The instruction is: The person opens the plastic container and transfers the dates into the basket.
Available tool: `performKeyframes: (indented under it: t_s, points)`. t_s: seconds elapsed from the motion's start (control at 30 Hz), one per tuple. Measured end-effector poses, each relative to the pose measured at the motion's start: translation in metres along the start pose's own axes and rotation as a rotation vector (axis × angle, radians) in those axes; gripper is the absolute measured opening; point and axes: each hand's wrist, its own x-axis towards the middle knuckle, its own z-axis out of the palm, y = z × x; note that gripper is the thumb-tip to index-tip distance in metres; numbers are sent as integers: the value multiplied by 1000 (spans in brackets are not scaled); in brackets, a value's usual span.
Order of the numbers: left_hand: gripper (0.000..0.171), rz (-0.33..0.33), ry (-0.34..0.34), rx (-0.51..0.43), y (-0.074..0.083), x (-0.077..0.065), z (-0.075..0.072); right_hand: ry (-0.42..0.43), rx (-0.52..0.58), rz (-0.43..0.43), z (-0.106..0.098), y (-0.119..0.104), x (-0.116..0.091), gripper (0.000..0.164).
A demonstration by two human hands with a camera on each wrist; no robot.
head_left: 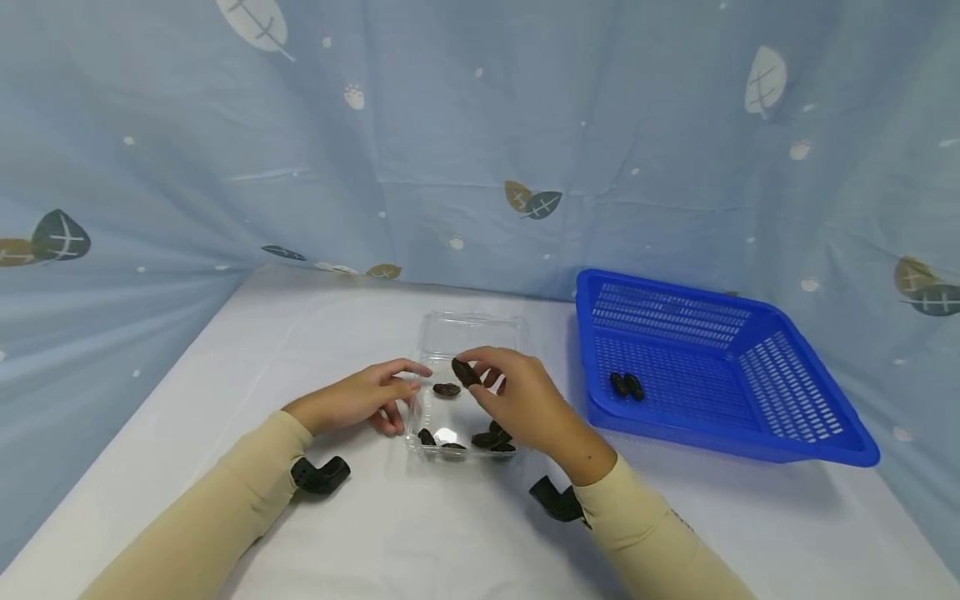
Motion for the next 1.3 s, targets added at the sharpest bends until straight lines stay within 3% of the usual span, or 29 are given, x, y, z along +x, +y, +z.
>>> performKeyframes:
  t_s: [0.3, 0.6, 0.87, 1.3]
  points:
    - [50, -6, 1, 14, -2, -4, 0, 173, -93, -67, -46, 18, -16, 41]
    - [52, 7, -5, 12, -2, -5, -1, 255, -211, 21, -92, 58, -35, 42]
    - [49, -3, 6, 31, -2, -6, -1, 226, -270, 151, -121, 90, -47, 40]
    - [53, 15, 6, 24, -1, -4, 2, 64, -336, 323, -142, 134, -54, 36]
